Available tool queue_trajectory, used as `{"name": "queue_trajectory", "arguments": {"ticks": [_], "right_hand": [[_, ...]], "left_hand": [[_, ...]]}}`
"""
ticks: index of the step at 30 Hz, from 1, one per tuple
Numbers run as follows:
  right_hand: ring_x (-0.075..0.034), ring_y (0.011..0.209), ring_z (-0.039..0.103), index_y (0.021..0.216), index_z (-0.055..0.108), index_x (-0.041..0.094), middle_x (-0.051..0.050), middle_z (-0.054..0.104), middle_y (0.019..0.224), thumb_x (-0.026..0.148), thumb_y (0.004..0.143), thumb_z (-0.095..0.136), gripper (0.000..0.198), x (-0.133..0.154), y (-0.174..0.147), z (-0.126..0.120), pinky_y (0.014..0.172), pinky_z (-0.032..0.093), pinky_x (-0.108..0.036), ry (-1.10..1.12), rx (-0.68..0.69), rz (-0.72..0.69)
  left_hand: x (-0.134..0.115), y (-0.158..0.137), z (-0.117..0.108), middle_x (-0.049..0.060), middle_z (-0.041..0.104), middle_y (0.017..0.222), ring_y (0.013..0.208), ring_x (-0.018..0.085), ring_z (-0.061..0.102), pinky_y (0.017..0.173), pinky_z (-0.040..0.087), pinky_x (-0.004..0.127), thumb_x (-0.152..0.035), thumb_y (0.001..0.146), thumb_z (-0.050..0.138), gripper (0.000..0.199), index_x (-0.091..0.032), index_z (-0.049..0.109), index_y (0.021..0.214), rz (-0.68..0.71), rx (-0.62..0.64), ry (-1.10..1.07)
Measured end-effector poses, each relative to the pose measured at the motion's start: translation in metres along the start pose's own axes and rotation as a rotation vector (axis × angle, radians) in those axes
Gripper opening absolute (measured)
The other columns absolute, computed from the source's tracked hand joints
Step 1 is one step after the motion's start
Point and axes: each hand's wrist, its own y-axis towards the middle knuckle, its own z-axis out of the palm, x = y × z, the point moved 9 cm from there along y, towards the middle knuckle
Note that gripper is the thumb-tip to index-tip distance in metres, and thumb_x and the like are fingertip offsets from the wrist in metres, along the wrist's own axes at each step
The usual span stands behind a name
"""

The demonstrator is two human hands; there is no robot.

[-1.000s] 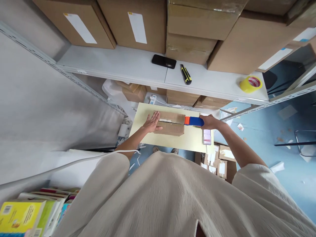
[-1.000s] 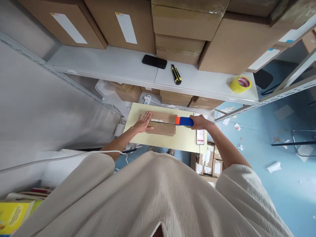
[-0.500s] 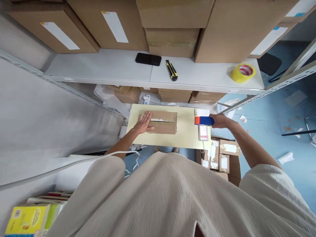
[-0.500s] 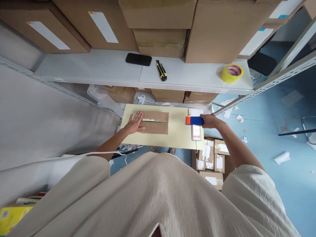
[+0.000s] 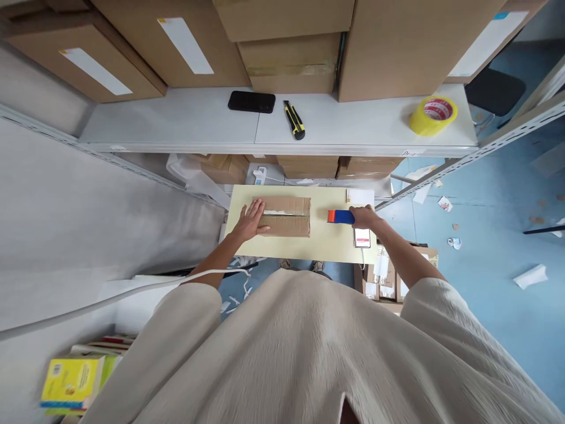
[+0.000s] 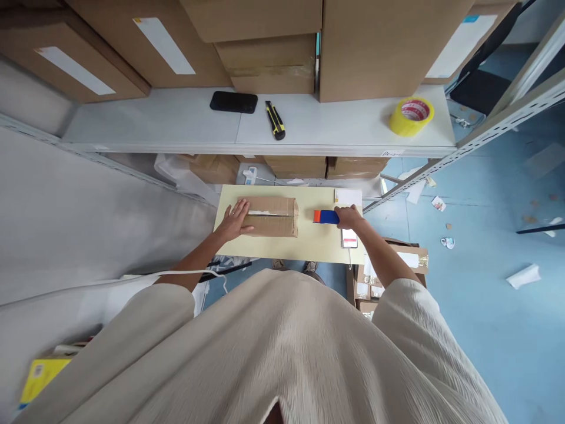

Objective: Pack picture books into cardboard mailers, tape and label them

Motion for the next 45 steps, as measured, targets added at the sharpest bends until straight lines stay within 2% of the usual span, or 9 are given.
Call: {"name": "queue_trajectory", "arguments": {"ticks": [6, 11, 17, 26, 34, 39, 42, 45], "right_hand": [[-0.034, 0.108, 0.077, 0.140, 0.061, 0.016, -0.017, 0.082, 0.119, 0.019, 0.088, 0.073, 0.053, 0.046, 0.019, 0.006, 0.104, 0.037, -0.043, -0.021, 0.027, -0.018], [-0.036, 0.115, 0.078, 0.146, 0.060, 0.015, -0.019, 0.082, 0.123, 0.018, 0.089, 0.075, 0.059, 0.066, 0.028, 0.006, 0.108, 0.037, -0.044, -0.016, 0.033, 0.005], [-0.038, 0.122, 0.076, 0.147, 0.060, 0.013, -0.023, 0.081, 0.125, 0.020, 0.092, 0.074, 0.058, 0.087, 0.034, 0.003, 0.111, 0.036, -0.046, -0.049, -0.014, -0.005], [-0.039, 0.123, 0.074, 0.147, 0.063, 0.012, -0.026, 0.080, 0.129, 0.016, 0.091, 0.075, 0.057, 0.101, 0.038, -0.004, 0.113, 0.033, -0.047, -0.137, -0.058, -0.025], [-0.037, 0.111, 0.076, 0.140, 0.066, 0.014, -0.023, 0.082, 0.119, 0.010, 0.088, 0.076, 0.053, 0.117, 0.045, -0.019, 0.111, 0.033, -0.048, -0.260, -0.075, -0.032], [-0.039, 0.117, 0.076, 0.134, 0.070, 0.015, -0.024, 0.082, 0.122, 0.006, 0.081, 0.079, 0.054, 0.131, 0.052, -0.008, 0.111, 0.035, -0.048, -0.277, -0.037, -0.026], [-0.039, 0.118, 0.076, 0.137, 0.068, 0.014, -0.025, 0.082, 0.125, 0.014, 0.085, 0.080, 0.054, 0.124, 0.051, 0.003, 0.109, 0.036, -0.047, -0.195, -0.022, 0.016], [-0.039, 0.121, 0.075, 0.141, 0.064, 0.015, -0.025, 0.081, 0.128, 0.029, 0.091, 0.082, 0.056, 0.098, 0.043, 0.009, 0.111, 0.038, -0.048, -0.049, -0.055, 0.099]], "left_hand": [[-0.005, -0.005, -0.005, 0.026, 0.024, 0.192, 0.179, 0.044, 0.023, 0.143, 0.014, 0.063, -0.063, 0.107, 0.063, 0.103, -0.013, 0.024, 0.187, -0.019, -0.062, 0.044], [-0.007, -0.009, -0.009, 0.026, 0.034, 0.188, 0.175, 0.045, 0.032, 0.141, 0.020, 0.061, -0.060, 0.105, 0.066, 0.097, -0.014, 0.033, 0.185, -0.040, -0.088, 0.065], [-0.009, -0.009, -0.010, 0.026, 0.034, 0.189, 0.175, 0.045, 0.031, 0.141, 0.023, 0.061, -0.059, 0.105, 0.065, 0.097, -0.014, 0.033, 0.185, -0.052, -0.074, 0.073], [-0.007, -0.008, -0.006, 0.026, 0.032, 0.189, 0.176, 0.043, 0.030, 0.141, 0.021, 0.060, -0.056, 0.104, 0.068, 0.097, -0.011, 0.035, 0.183, -0.036, -0.085, 0.071], [-0.006, -0.006, -0.005, 0.027, 0.031, 0.189, 0.175, 0.045, 0.030, 0.141, 0.022, 0.061, -0.059, 0.104, 0.068, 0.098, -0.012, 0.035, 0.184, -0.023, -0.103, 0.052], [-0.009, -0.008, -0.007, 0.026, 0.030, 0.190, 0.177, 0.045, 0.028, 0.141, 0.020, 0.063, -0.061, 0.105, 0.065, 0.100, -0.013, 0.030, 0.186, -0.032, -0.086, 0.046], [-0.010, -0.010, -0.008, 0.025, 0.031, 0.190, 0.177, 0.044, 0.027, 0.141, 0.022, 0.063, -0.062, 0.106, 0.063, 0.099, -0.016, 0.030, 0.186, -0.040, -0.078, 0.034], [-0.010, -0.010, -0.009, 0.025, 0.029, 0.191, 0.177, 0.044, 0.027, 0.141, 0.021, 0.064, -0.060, 0.106, 0.064, 0.097, -0.015, 0.030, 0.186, -0.041, -0.081, 0.017]]}}
